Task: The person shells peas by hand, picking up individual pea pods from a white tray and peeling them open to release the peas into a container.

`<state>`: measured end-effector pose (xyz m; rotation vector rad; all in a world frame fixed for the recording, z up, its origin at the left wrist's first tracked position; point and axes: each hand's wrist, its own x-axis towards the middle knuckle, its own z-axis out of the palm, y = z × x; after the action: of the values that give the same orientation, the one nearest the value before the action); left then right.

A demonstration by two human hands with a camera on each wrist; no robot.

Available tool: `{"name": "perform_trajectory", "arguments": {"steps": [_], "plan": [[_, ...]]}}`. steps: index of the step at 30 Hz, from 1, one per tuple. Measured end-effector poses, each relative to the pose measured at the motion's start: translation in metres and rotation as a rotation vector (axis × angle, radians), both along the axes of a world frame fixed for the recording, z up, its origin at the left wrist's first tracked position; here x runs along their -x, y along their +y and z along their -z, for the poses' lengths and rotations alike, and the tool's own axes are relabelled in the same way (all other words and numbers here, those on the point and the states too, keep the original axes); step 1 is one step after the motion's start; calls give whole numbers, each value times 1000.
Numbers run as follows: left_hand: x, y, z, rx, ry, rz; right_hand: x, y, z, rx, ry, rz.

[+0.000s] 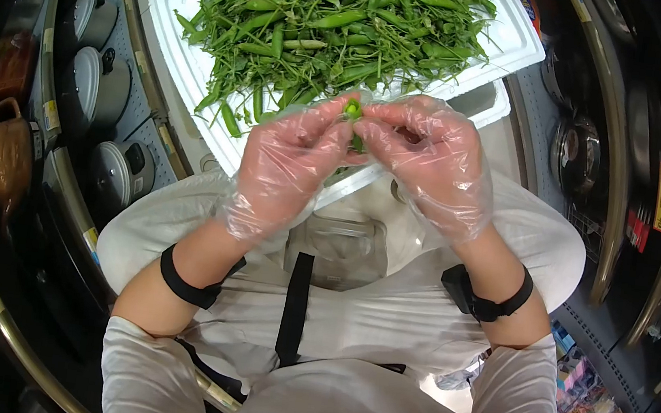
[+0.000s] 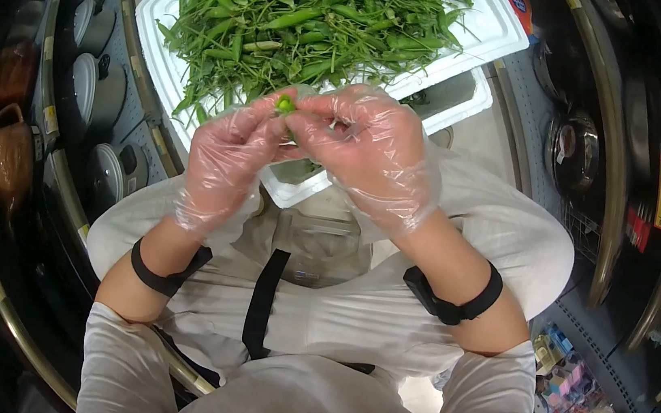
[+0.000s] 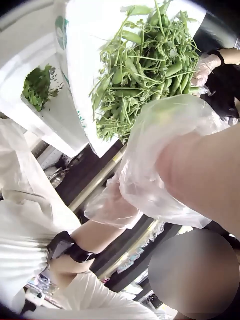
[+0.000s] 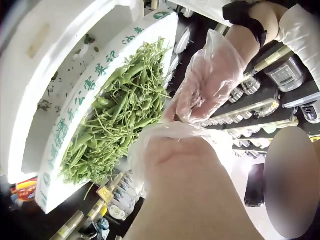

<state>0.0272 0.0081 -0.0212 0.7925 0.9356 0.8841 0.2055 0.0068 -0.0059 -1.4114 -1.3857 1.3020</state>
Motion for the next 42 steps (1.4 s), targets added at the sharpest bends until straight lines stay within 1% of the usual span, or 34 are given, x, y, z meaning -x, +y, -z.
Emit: {"name": "perform_trajectory", "arguments": {"steps": [1, 3, 4, 5, 6, 7, 8, 9, 11, 12, 16, 18, 20, 21, 22, 23, 24, 27, 31, 33, 35, 36, 37, 38, 39, 41, 42], "plan": [[-1, -3, 2, -24, -6, -34, 2, 1, 0, 0, 1, -7], [-1, -8, 3, -45, -10, -74, 7, 1, 1, 22, -84, -14], [0, -9, 2, -58, 45, -74, 9, 1, 2, 22, -85, -20], [1, -11, 2, -70, 100, -72, 11, 0, 5, 33, -40, -1], [3, -12, 2, -69, 99, -76, 13, 0, 6, 44, 5, 20], [5, -14, 2, -116, 185, -56, 16, 0, 4, 44, 4, 17], [7, -16, 3, -162, 270, -36, 20, 0, 1, 95, 15, 32], [9, -16, 4, -161, 270, -40, 23, 0, -1, 146, 26, 48], [14, -18, 9, -236, 446, -12, 27, -1, 6, 99, -15, 40], [15, -19, 11, -233, 445, -15, 28, -1, 8, 52, -55, 34], [18, -21, 15, -262, 411, -50, 33, 2, 9, 79, -71, 47], [20, -21, 13, -265, 380, -64, 33, 2, 10, 94, 29, 52], [22, -20, 5, -173, 357, 15, 33, 5, 6, 140, 73, 30], [23, -20, 5, -171, 357, 13, 32, 6, 3, 184, 117, 12], [22, -19, 5, -168, 306, -1, 31, 7, 2, 185, 116, 11], [22, -19, 6, -165, 254, -14, 28, 8, 1, 210, 180, -8], [22, -19, 6, -165, 254, -15, 27, 9, 0, 234, 243, -25], [21, -18, 8, -209, 262, -63, 26, 10, -4, 252, 255, -18], [18, -18, 7, -173, 216, -66, 23, 12, -5, 268, 189, -46], [17, -18, 8, -165, 186, -78, 24, 11, -5, 194, 173, -51], [19, -20, 10, -226, 263, -21, 27, 9, -5, 196, 186, -40], [20, -20, 12, -227, 262, -19, 28, 8, -4, 201, 200, -33], [22, -20, 13, -255, 325, 11, 28, 7, 0, 200, 200, -31], [22, -19, 13, -285, 387, 41, 28, 7, 6, 174, 173, -25], [20, -19, 11, -288, 386, 42, 27, 7, 8, 149, 146, -21], [15, -19, 5, -164, 216, -39, 26, 8, 5, 144, 113, -28], [15, -17, 3, -167, 216, -38, 26, 9, 4, 142, 81, -38]]}}
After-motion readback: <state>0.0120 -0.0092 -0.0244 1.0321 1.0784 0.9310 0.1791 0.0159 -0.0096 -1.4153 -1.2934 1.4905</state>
